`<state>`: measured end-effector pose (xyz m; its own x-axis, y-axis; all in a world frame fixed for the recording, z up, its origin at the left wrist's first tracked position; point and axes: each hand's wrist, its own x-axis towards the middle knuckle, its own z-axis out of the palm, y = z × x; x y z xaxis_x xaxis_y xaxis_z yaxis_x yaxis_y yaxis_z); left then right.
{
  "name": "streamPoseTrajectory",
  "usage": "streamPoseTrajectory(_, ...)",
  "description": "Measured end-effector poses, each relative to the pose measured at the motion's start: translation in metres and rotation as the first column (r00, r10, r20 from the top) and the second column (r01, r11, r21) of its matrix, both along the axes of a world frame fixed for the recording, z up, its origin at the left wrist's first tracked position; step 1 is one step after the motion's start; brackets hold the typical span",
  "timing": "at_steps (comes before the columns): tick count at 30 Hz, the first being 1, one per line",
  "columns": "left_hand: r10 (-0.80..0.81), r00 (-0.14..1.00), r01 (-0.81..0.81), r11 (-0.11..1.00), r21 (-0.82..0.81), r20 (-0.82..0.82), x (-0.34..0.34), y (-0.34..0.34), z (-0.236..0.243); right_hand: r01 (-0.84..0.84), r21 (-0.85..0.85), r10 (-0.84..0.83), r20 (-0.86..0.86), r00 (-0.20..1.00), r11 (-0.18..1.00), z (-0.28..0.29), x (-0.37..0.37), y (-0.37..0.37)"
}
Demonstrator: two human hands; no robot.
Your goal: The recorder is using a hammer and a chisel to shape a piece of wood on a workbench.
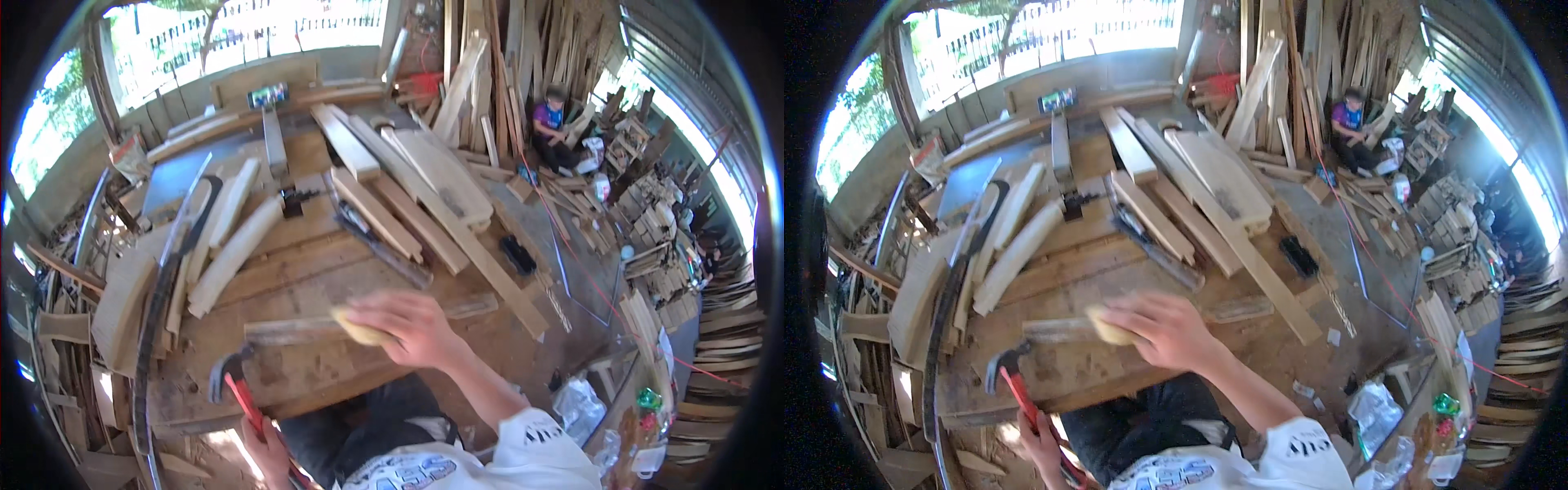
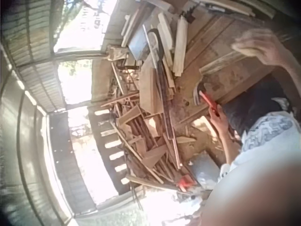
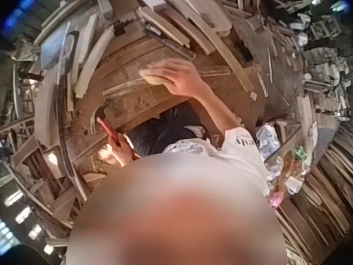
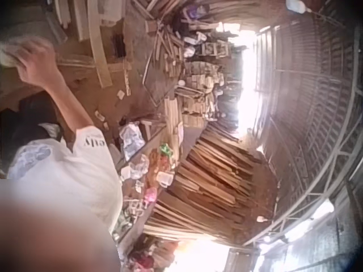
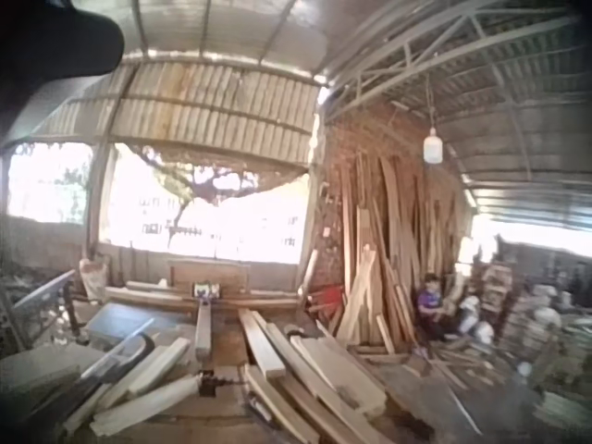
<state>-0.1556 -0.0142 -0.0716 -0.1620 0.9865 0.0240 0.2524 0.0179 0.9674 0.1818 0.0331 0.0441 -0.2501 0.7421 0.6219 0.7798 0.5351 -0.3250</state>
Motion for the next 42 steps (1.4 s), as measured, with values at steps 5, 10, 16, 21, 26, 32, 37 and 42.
streamPoseTrajectory(5,-0.016,0.994,0.009,0.998,-0.06,-0.111,0.006,-0.005,0.014,-0.132,0.059,0.127,0.083,0.988,0.99,-0.022,-0.076,0.076)
streamPoseTrajectory(10,0.021,0.971,0.008,0.992,0.123,-0.236,0.002,-0.003,0.026,-0.17,-0.061,0.174,0.083,0.981,0.984,-0.034,-0.103,0.067)
streamPoseTrajectory(16,0.037,0.993,-0.001,0.952,-0.307,0.111,0.0,0.004,0.029,-0.209,-0.317,0.221,0.002,0.975,0.925,-0.064,-0.069,0.021)
streamPoseTrajectory(21,0.007,0.991,-0.018,0.996,-0.085,-0.131,-0.001,0.003,0.03,-0.256,-0.29,0.23,-0.122,0.965,0.922,-0.047,-0.047,0.018)
streamPoseTrajectory(26,0.019,1.0,-0.022,0.979,-0.203,-0.012,-0.002,0.0,0.03,0.466,-0.166,-0.467,0.036,0.884,0.869,-0.041,0.014,0.016)
streamPoseTrajectory(32,0.005,1.0,-0.001,0.982,-0.191,0.022,-0.002,0.001,0.029,0.666,-0.258,-0.702,-0.074,0.709,0.7,-0.075,0.067,0.019)
streamPoseTrajectory(37,0.018,1.0,-0.021,0.988,-0.153,-0.025,-0.001,0.0,0.029,0.532,-0.063,-0.433,-0.663,0.61,0.845,-0.052,0.055,0.018)
streamPoseTrajectory(42,0.018,0.999,-0.025,0.985,-0.171,-0.043,0.0,0.0,0.029,0.064,0.219,0.175,-0.896,0.409,0.974,-0.04,0.009,0.087)
